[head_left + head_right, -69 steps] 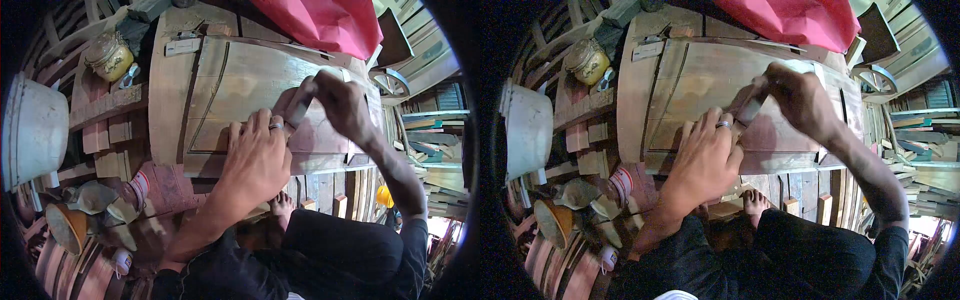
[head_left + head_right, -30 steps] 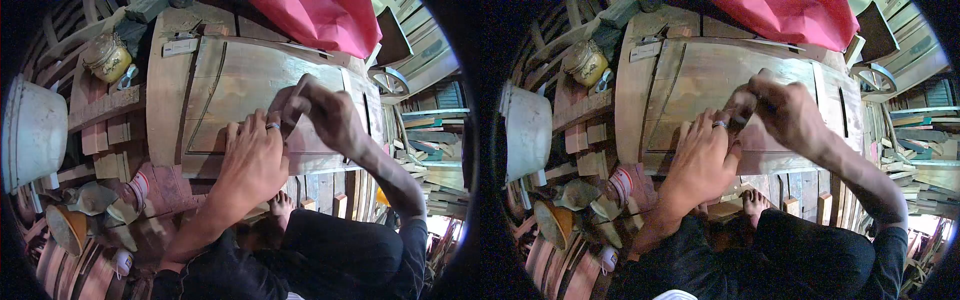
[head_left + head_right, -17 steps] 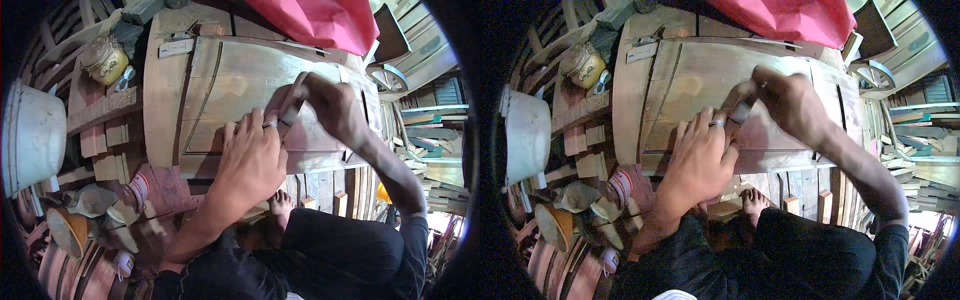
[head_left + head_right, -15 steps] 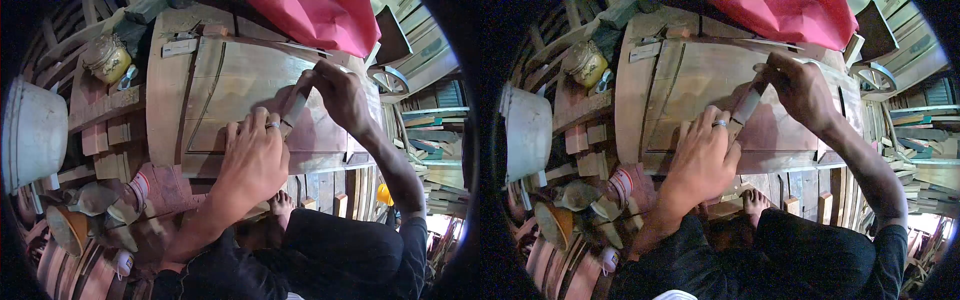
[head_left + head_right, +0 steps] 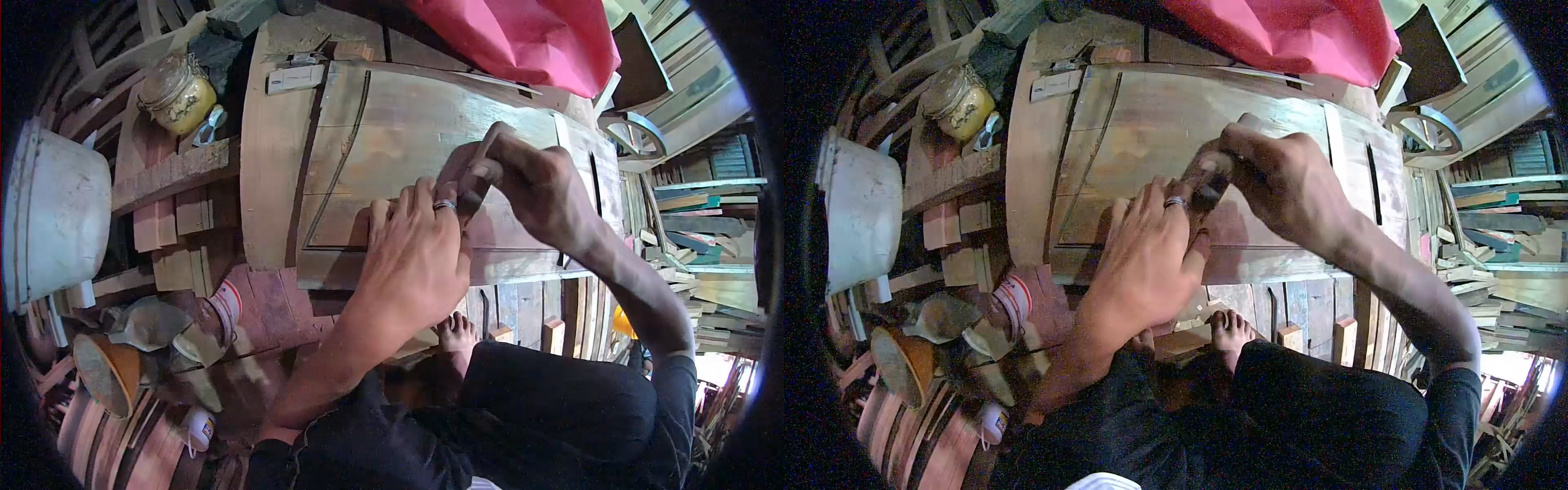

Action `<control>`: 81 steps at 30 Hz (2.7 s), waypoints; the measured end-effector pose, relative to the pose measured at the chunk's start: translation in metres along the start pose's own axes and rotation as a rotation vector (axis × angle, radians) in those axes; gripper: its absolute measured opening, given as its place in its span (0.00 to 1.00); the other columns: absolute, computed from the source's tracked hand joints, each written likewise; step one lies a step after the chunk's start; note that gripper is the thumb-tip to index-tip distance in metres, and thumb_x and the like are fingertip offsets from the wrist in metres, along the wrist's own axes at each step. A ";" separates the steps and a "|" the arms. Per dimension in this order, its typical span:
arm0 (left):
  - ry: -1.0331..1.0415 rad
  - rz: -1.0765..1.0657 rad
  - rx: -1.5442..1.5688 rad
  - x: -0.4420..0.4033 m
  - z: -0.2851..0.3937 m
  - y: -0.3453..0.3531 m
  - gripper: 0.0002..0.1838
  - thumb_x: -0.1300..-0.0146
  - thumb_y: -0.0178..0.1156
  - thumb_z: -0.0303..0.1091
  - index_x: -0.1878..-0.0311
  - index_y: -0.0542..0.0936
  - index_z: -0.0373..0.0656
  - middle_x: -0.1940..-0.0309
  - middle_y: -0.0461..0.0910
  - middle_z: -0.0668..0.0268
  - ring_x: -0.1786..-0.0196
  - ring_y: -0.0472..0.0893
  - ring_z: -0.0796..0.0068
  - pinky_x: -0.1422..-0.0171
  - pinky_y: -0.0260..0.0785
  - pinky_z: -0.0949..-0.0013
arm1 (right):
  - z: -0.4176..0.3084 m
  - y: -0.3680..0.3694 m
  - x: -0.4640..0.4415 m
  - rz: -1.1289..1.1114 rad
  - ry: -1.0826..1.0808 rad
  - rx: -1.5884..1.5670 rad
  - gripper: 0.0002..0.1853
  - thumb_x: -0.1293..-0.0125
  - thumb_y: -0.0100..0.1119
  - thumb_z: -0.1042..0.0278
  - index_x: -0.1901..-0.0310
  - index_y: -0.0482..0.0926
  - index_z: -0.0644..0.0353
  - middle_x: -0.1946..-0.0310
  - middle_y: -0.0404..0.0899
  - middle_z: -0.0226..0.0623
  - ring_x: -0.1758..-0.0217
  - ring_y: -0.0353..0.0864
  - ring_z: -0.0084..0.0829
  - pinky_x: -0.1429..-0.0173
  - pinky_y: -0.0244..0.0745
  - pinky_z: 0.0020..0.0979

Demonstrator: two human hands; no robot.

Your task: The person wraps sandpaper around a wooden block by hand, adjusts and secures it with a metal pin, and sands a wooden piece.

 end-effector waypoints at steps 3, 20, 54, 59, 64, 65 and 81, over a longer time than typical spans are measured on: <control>-0.033 -0.031 0.084 -0.003 0.000 -0.001 0.24 0.33 0.58 0.38 0.44 0.75 0.24 0.38 0.72 0.34 0.36 0.73 0.37 0.31 0.61 0.43 | 0.018 -0.015 -0.012 0.104 0.097 0.128 0.05 0.23 0.58 0.73 0.57 0.80 0.65 0.69 0.86 0.43 0.64 0.89 0.36 0.59 0.79 0.33; 0.006 0.018 0.015 0.000 0.001 0.003 0.21 0.34 0.57 0.37 0.47 0.78 0.26 0.38 0.72 0.35 0.35 0.72 0.38 0.31 0.60 0.41 | 0.001 -0.008 -0.004 0.052 0.048 0.097 0.04 0.25 0.59 0.75 0.60 0.81 0.64 0.72 0.85 0.43 0.71 0.85 0.33 0.61 0.78 0.34; 0.057 0.049 0.012 0.002 0.002 0.002 0.24 0.34 0.57 0.36 0.43 0.75 0.24 0.37 0.71 0.36 0.34 0.72 0.39 0.30 0.59 0.42 | 0.001 -0.003 -0.004 0.041 0.285 -0.132 0.20 0.19 0.57 0.54 0.63 0.79 0.65 0.77 0.74 0.31 0.69 0.70 0.18 0.62 0.69 0.29; 0.036 -0.004 0.028 0.000 0.004 0.000 0.22 0.34 0.58 0.35 0.45 0.76 0.24 0.43 0.72 0.39 0.39 0.74 0.41 0.35 0.61 0.44 | 0.008 -0.016 -0.023 0.165 0.161 0.033 0.24 0.20 0.58 0.49 0.66 0.76 0.66 0.80 0.72 0.37 0.74 0.67 0.23 0.67 0.68 0.33; 0.096 0.090 0.034 -0.001 0.002 0.004 0.23 0.35 0.57 0.33 0.42 0.75 0.24 0.49 0.72 0.43 0.47 0.77 0.43 0.41 0.61 0.45 | 0.016 -0.011 -0.014 0.137 0.186 -0.075 0.22 0.20 0.58 0.53 0.66 0.77 0.65 0.78 0.78 0.37 0.73 0.70 0.22 0.66 0.69 0.32; 0.079 0.078 0.051 -0.002 0.003 0.003 0.26 0.35 0.57 0.32 0.37 0.72 0.26 0.49 0.72 0.43 0.49 0.77 0.43 0.41 0.62 0.44 | 0.018 -0.010 -0.014 0.124 0.210 -0.132 0.22 0.19 0.58 0.54 0.66 0.77 0.65 0.78 0.80 0.37 0.73 0.70 0.21 0.66 0.70 0.32; 0.066 -0.012 -0.047 -0.005 0.008 0.000 0.36 0.36 0.57 0.32 0.24 0.62 0.31 0.50 0.71 0.41 0.52 0.80 0.41 0.44 0.63 0.44 | 0.020 -0.015 -0.020 0.050 0.177 -0.045 0.13 0.21 0.57 0.68 0.64 0.78 0.66 0.72 0.86 0.48 0.70 0.88 0.36 0.64 0.77 0.38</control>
Point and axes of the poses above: each hand's wrist, its own x-axis away from the middle knuckle, its own y-axis out of the palm, z = x × y, the point moved 1 cm from there along -x, towards the middle knuckle
